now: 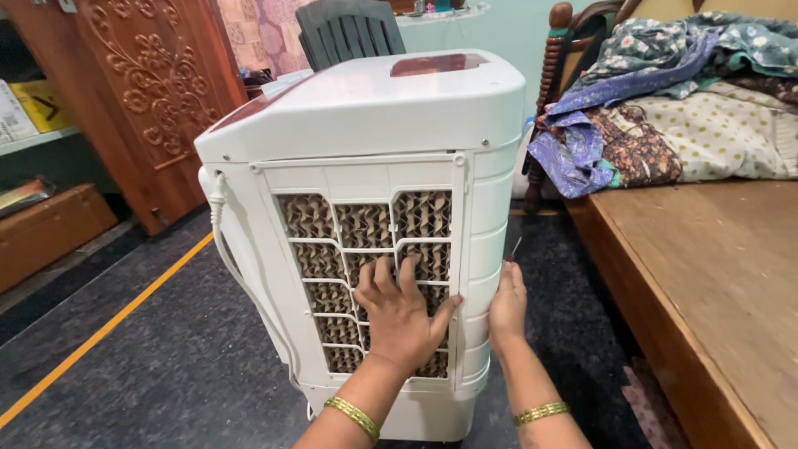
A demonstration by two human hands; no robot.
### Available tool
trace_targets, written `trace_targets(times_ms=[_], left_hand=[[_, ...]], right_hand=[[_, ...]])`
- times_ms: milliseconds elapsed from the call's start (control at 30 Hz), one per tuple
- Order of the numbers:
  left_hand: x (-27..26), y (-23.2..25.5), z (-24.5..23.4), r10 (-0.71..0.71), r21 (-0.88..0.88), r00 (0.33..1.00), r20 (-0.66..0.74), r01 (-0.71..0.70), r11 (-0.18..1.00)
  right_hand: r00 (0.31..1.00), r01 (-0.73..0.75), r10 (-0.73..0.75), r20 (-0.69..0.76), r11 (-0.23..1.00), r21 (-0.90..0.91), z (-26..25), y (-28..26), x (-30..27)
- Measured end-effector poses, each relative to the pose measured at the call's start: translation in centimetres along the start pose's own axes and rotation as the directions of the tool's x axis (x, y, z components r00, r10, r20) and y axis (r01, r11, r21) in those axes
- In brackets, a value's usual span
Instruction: The person assembles a portable air cooler by securing its side panels with a screwdriver. They tighten screws on the front and side of the unit, then rotate it to access and fasten additional screws on the opposite side.
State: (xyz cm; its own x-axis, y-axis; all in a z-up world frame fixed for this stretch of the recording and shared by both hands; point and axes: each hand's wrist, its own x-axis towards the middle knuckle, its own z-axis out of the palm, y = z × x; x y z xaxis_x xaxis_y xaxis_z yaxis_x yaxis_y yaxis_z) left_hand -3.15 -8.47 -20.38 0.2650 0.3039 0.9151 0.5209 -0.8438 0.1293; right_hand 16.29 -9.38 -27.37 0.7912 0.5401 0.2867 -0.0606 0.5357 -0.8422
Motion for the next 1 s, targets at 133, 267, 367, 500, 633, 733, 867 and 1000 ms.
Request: trace_targets(times_ms=[133, 267, 367, 500, 633, 733, 867, 1000], left_hand=[[-0.3, -0.6, 0.7, -0.009, 0.021, 1.0, 0.001, 0.009, 1.0], [-0.1, -0.4, 1.0, -0.045, 0.006, 0.999, 0.026, 0.045, 0.999], [-0.5, -0.2, 0.8, -0.049, -0.031, 0.997, 0.058, 0.051, 0.998], [-0.9, 0.0, -0.5, 0.019, -0.088, 0.999, 0.038, -0.016, 0.996], [-1.7, 0.4, -1.9, 0.038, -0.158, 0.996, 0.084, -0.024, 0.987], [-1.3, 1.0, -3.2, 0.016, -0.216, 0.992, 0.129, 0.013, 0.976], [0.2, 1.6, -6.1, -0.06, -0.155, 0.977, 0.205, 0.093, 0.983], [4.4, 0.9, -9.0, 0.055, -0.117, 0.998, -0.009, -0.056, 0.992]], right_hand=[[0.998, 0.017, -0.028, -0.065, 0.988, -0.154, -0.1, 0.1, -1.5], [0.996, 0.061, -0.074, -0.051, 0.973, -0.223, -0.8, -0.5, -2.9], [0.998, 0.059, -0.063, -0.022, 0.985, -0.165, -1.2, -0.7, -4.5], [0.975, 0.127, -0.155, -0.16, 0.976, -0.176, -1.2, -1.2, -6.7], [0.907, 0.143, -0.317, -0.279, 0.853, -0.502, -2.0, -1.8, -9.9], [0.905, 0.138, -0.343, -0.25, 0.795, -0.591, -2.4, -3.6, -11.4], [0.885, 0.178, -0.423, -0.193, 0.691, -0.7, -2.0, -8.9, -14.1], [0.854, 0.362, -0.518, 0.042, 0.535, -0.763, 0.2, -15.6, -16.7]])
